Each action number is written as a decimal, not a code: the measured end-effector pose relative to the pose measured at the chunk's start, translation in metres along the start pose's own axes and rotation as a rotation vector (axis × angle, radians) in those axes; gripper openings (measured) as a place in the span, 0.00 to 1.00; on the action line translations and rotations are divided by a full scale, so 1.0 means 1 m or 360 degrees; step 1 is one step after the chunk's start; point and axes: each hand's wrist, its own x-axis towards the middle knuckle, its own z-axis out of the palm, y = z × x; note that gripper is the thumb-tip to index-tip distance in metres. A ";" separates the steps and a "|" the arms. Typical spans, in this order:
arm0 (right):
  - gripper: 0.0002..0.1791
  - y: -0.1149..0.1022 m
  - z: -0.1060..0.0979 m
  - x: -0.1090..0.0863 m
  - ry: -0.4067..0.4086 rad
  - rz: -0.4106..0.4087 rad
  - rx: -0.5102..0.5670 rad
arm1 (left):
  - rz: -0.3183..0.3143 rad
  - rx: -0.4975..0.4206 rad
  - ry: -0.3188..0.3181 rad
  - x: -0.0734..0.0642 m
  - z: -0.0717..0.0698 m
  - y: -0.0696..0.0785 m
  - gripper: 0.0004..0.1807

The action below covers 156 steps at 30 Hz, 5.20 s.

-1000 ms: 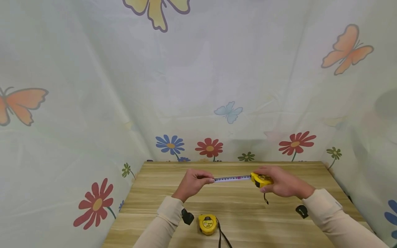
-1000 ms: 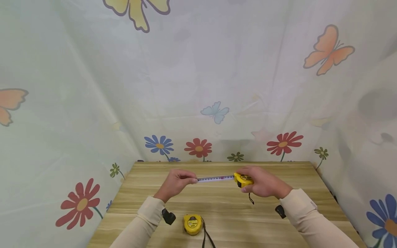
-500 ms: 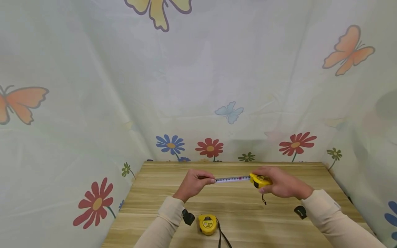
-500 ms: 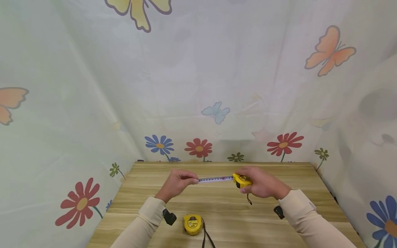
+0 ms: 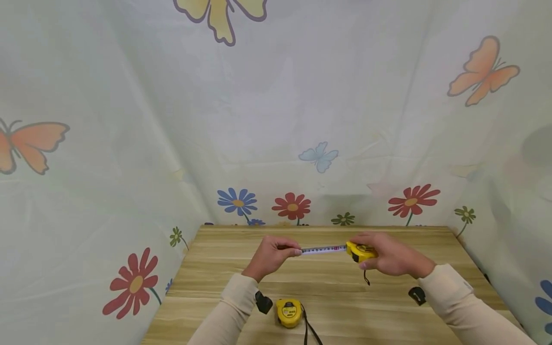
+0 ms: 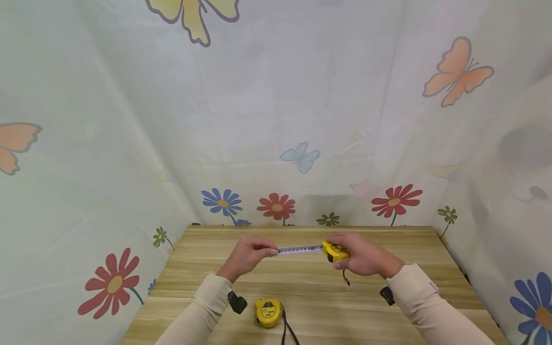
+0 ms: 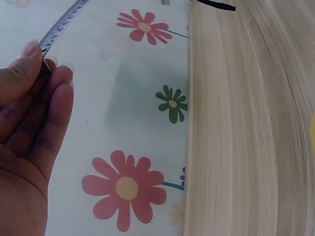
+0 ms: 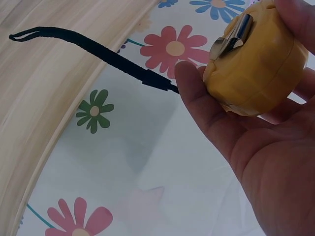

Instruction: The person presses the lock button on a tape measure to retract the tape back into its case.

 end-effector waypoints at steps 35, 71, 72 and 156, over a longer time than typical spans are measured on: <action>0.32 0.000 0.007 -0.001 0.0001 -0.0029 0.0032 | 0.0045 -0.0032 -0.0053 0.002 0.009 0.006 0.04; 0.33 -0.005 0.016 0.005 -0.0016 -0.0041 0.0035 | 0.0053 -0.0020 -0.0086 0.002 0.014 0.005 0.04; 0.32 -0.005 0.016 0.006 -0.0016 -0.0043 0.0031 | 0.0050 -0.0022 -0.0084 0.002 0.015 0.005 0.04; 0.32 -0.017 0.030 0.010 -0.0098 -0.0151 0.0078 | 0.0128 -0.0004 -0.0197 0.005 0.039 0.011 0.05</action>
